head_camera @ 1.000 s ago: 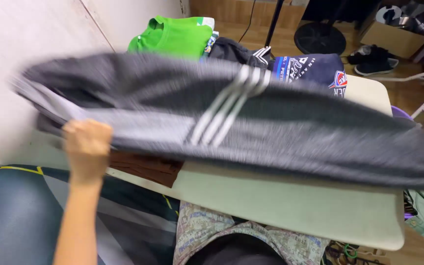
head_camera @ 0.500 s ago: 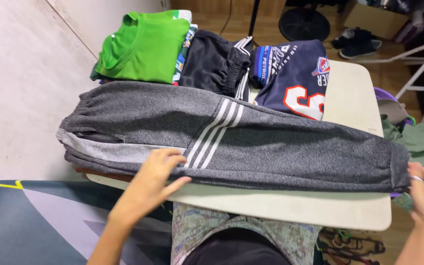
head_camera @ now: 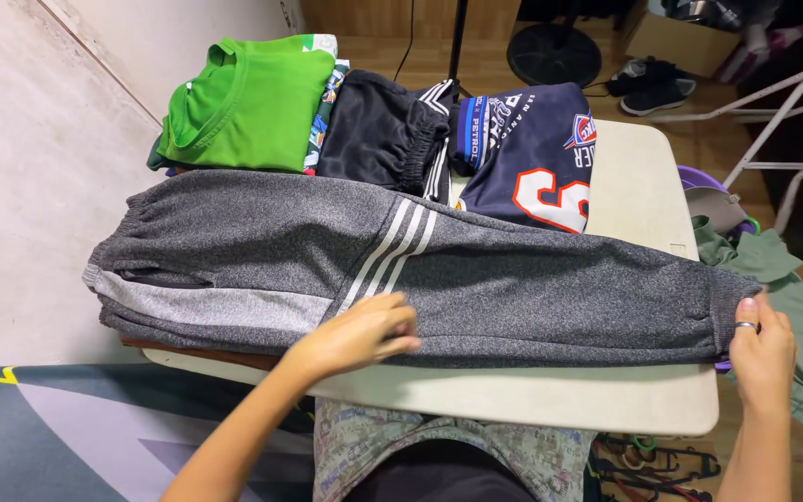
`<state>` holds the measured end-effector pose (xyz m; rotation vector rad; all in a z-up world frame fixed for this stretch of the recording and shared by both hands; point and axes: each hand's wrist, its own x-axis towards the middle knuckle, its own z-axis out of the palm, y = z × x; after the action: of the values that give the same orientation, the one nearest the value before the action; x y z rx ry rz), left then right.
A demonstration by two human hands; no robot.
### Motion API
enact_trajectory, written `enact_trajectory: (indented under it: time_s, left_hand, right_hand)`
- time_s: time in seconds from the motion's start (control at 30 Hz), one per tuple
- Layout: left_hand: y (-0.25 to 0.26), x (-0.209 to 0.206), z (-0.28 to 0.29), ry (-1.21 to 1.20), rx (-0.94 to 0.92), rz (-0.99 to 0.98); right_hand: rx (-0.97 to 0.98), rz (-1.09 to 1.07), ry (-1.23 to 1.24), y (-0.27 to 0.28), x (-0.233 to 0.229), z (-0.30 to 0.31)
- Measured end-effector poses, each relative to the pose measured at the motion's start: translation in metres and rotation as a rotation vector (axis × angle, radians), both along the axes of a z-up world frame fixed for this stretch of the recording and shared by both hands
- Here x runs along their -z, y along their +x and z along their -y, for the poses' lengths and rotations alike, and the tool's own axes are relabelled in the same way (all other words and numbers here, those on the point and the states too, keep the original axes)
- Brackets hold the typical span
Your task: Folding various items of clothing and stacking them on a table.
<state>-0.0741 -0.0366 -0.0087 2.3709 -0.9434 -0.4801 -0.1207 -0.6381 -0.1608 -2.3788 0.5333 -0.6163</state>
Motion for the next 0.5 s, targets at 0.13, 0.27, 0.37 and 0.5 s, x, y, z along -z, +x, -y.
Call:
enact_trajectory:
  time_s: [0.13, 0.27, 0.37, 0.5]
  left_hand:
    - [0.014, 0.034, 0.068, -0.318, -0.144, 0.488]
    - [0.018, 0.061, 0.132, -0.267, -0.158, 0.618]
    - [0.024, 0.074, 0.161, -0.169, -0.148, 0.683]
    - [0.028, 0.068, 0.185, -0.117, -0.123, 0.735]
  right_hand:
    - [-0.095, 0.106, -0.462, 0.009, -0.086, -0.081]
    - [-0.071, -0.001, 0.439, 0.032, -0.017, -0.017]
    - [-0.102, 0.087, 0.472, 0.039, -0.015, -0.011]
    - [-0.09, 0.29, 0.35, 0.034, -0.019, -0.004]
